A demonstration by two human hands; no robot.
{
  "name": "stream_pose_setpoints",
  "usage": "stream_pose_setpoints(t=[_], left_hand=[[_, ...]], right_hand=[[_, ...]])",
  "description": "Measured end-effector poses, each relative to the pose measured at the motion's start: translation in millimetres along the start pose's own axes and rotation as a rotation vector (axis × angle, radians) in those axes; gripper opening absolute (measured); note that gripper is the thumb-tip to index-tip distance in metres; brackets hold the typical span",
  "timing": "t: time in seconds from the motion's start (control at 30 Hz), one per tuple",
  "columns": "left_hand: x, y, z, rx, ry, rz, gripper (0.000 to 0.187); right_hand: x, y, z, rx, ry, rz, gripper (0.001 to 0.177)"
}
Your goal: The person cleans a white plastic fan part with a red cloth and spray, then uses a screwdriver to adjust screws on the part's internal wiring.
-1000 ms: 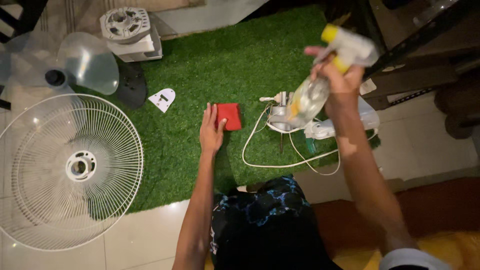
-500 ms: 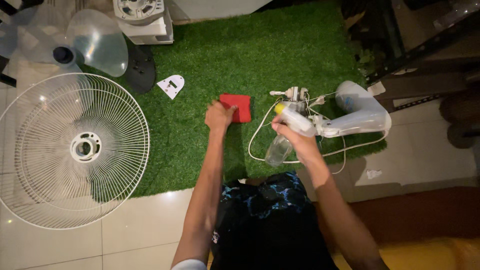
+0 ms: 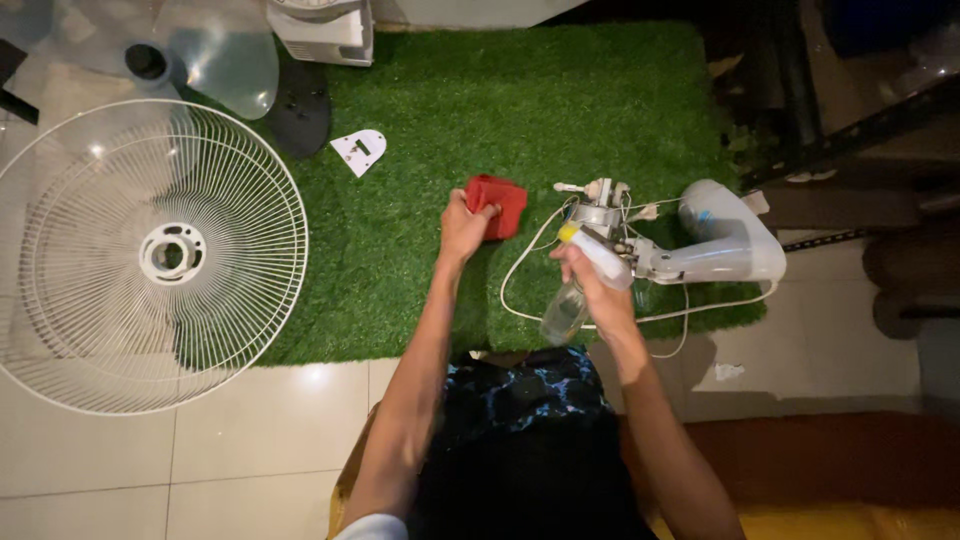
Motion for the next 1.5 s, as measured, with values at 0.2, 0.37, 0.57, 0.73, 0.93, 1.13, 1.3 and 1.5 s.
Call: stream_pose_setpoints(t=[0.2,0.37,0.57,0.73,0.93,1.13,1.3,1.5], left_hand=[[45.3,-16.6,-46.6,-0.218,-0.144,-0.795,0.060],[83.4,-45.1,-72.4,-0.113,-0.101,-0.941,0.056],[106.5,-62.7,-86.6,-0.026,0.047,-0.824,0.044],[122.3,-60.1,-99.3,-0.002,0.048,-0.809,0.039],[137.9,-53.7,-111.5,-0.029,0.080,-0.851,0.036],[141.7,-54.5,-117.5,-0.028,0.072,-0.870,0.037],[142.8,-57.5,-117.7,-0.025,0.072,-0.875,0.039],[142.3,-58.0,-119.4,-0.028,0.097,-0.860,0.039]], right_hand=[[-11.7,14.4,2.5,0.012,-0.127,0.102,0.024],[-14.1,26.7,2.9,0.073,-0.121,0.117,0.023],[-27.7,40.3,-3.4,0.068,-0.223,0.152,0.020],[-29.5,44.7,-12.6,0.109,-0.202,0.028,0.020],[-39.8,50.3,-20.8,0.144,-0.240,-0.048,0.022],[-46.5,53.7,-30.8,0.100,-0.219,-0.009,0.012],[-50.3,51.0,-35.3,0.103,-0.262,0.076,0.011],[-57.9,46.5,-35.8,0.128,-0.336,0.066,0.011]])
Point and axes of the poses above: each hand's wrist, its own z-axis towards the middle knuckle, its own y-axis out of the palm, x = y × z, the point moved 8 cm from there along z, towards the middle knuckle, and after that the axes turned 4 degrees about -y, right-handed, at the moved point
